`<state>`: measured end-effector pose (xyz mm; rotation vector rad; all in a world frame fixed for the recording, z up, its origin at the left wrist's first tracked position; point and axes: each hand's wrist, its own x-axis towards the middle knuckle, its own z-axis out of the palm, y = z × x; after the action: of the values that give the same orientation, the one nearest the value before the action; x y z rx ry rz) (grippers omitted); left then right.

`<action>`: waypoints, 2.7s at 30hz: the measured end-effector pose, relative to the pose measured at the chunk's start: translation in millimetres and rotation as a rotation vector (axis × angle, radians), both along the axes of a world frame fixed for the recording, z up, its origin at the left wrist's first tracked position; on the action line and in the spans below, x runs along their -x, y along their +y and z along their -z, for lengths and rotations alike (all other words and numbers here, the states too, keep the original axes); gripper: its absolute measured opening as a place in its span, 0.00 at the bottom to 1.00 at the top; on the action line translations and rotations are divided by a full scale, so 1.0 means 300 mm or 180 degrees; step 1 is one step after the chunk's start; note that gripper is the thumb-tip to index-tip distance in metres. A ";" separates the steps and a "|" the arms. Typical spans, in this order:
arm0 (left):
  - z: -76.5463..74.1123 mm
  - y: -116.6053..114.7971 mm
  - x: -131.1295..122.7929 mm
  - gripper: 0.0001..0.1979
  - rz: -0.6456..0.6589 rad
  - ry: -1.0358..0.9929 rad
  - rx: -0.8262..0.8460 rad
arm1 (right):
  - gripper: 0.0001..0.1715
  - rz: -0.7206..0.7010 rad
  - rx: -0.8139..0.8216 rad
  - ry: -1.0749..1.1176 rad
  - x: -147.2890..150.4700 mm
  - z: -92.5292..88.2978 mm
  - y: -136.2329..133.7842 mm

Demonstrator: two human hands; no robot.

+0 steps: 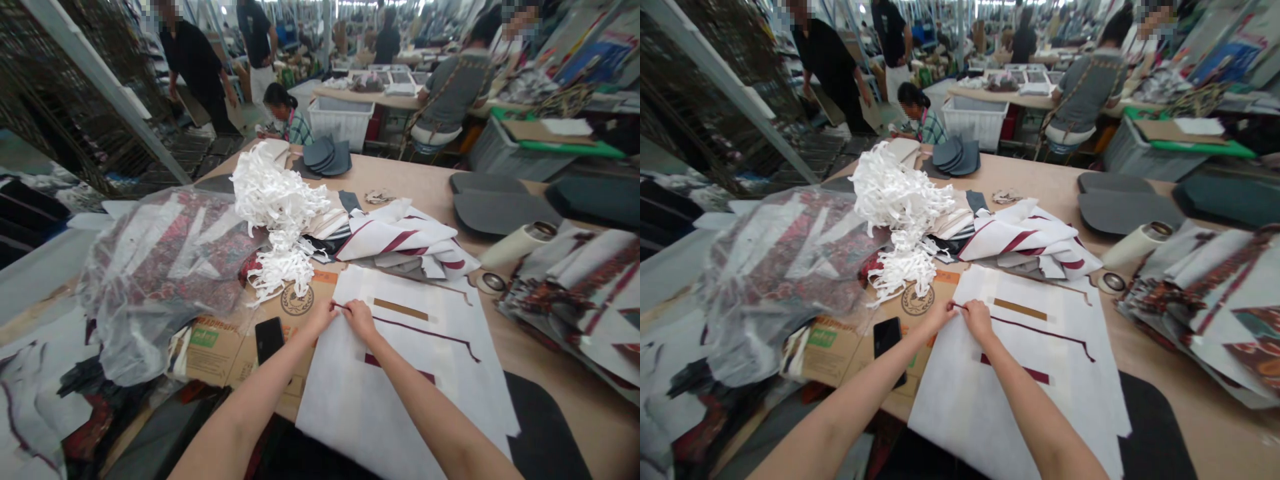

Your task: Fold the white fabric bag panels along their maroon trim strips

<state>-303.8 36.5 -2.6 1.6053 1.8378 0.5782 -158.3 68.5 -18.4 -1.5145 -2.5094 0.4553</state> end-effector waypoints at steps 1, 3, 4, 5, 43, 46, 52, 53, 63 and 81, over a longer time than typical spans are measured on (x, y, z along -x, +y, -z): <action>0.011 -0.013 0.005 0.08 -0.0123 -0.0087 0.0094 | 0.10 0.0030 0.0001 0.0035 0.001 0.007 0.001; 0.027 -0.039 0.009 0.05 -0.0288 -0.0195 0.0163 | 0.10 0.0044 -0.0076 0.0110 -0.001 0.019 -0.001; 0.033 -0.050 0.006 0.05 -0.0371 -0.0194 0.0110 | 0.10 0.0028 -0.0169 0.0117 -0.002 0.023 -0.005; 0.037 -0.061 0.002 0.05 -0.0426 -0.0144 0.0010 | 0.10 -0.0011 -0.0296 0.0102 -0.004 0.028 -0.009; -0.013 -0.205 0.051 0.17 0.1227 0.2010 -0.0507 | 0.20 -0.0720 -0.0775 -0.0448 0.031 0.001 -0.051; -0.010 -0.202 0.073 0.13 0.0865 0.1869 -0.0393 | 0.18 -0.0383 -0.0706 -0.0302 0.028 0.023 -0.045; -0.008 -0.099 0.025 0.13 0.0222 0.1206 -0.0367 | 0.11 -0.0225 -0.0635 0.0004 0.018 0.045 -0.035; -0.003 -0.078 0.013 0.14 0.0250 0.1146 -0.0413 | 0.11 -0.0243 -0.0656 0.0026 0.016 0.045 -0.035; 0.002 -0.040 -0.011 0.12 0.1200 0.1828 -0.0685 | 0.10 -0.0923 -0.0989 -0.0310 -0.010 0.036 -0.064; -0.014 -0.076 -0.083 0.14 0.1513 0.2398 -0.0915 | 0.11 -0.0722 -0.1092 -0.0642 -0.487 -0.038 -0.108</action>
<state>-279.0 13.8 1.7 2.6069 1.7848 -0.0007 -12.2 36.0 -6.9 -1.2064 -2.7455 -0.1065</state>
